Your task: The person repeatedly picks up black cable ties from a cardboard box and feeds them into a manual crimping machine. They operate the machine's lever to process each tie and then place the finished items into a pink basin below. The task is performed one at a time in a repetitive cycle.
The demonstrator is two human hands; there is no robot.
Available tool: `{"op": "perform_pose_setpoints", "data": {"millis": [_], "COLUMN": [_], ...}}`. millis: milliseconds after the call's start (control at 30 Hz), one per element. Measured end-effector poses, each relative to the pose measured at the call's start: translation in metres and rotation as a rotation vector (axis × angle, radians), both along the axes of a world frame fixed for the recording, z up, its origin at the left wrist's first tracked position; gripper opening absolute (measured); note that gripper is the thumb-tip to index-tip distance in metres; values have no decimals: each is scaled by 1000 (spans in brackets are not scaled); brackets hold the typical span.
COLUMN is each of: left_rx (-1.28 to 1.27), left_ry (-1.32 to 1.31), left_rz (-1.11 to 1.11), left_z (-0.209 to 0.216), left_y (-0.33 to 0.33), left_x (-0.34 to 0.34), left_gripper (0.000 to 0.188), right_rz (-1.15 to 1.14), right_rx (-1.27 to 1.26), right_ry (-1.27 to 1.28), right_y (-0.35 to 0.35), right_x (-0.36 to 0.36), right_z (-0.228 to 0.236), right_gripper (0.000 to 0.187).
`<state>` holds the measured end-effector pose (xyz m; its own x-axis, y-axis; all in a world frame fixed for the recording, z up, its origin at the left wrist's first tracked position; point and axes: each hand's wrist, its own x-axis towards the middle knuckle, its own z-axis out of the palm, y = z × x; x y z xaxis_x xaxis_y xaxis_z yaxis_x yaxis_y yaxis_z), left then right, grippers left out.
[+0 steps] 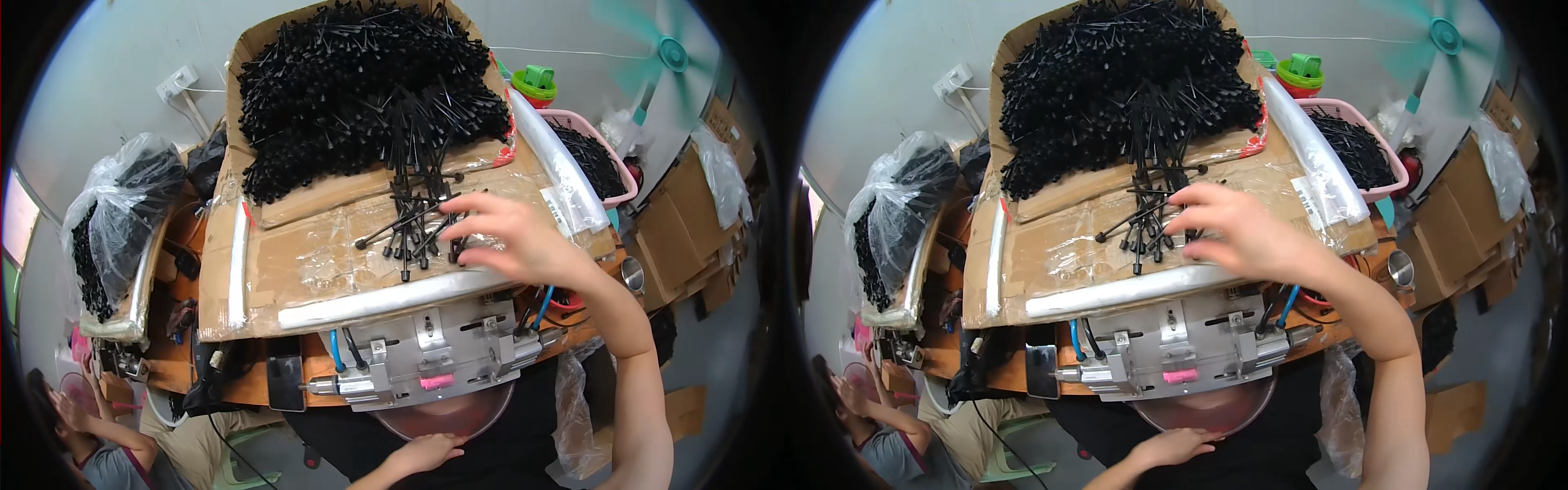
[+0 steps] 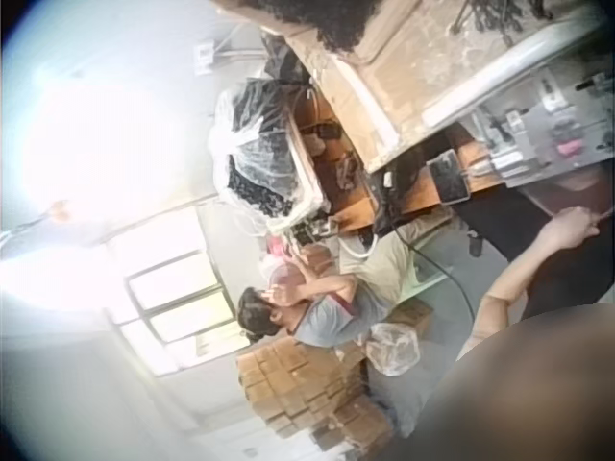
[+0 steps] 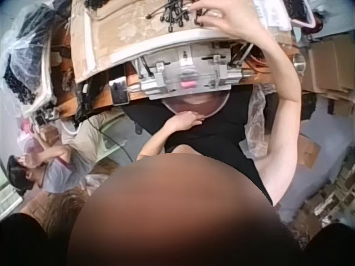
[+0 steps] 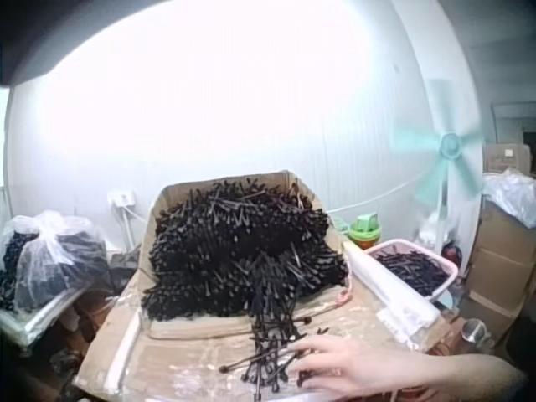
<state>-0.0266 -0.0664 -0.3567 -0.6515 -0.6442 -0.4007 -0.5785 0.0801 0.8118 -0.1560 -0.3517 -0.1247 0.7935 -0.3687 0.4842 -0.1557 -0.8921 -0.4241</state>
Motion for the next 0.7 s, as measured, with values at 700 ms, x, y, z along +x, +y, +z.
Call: {"op": "perform_pose_setpoints", "data": {"millis": [700], "left_rx": [-1028], "left_ry": [-211], "left_rz": [752], "left_z": [209], "left_y": [-183], "left_x": [135], "left_gripper": [19], "right_rz": [-48], "right_rx": [-327], "right_ry": [98], "right_y": [-34], "right_x": [-21], "right_z": [-14], "right_gripper": [29]}}
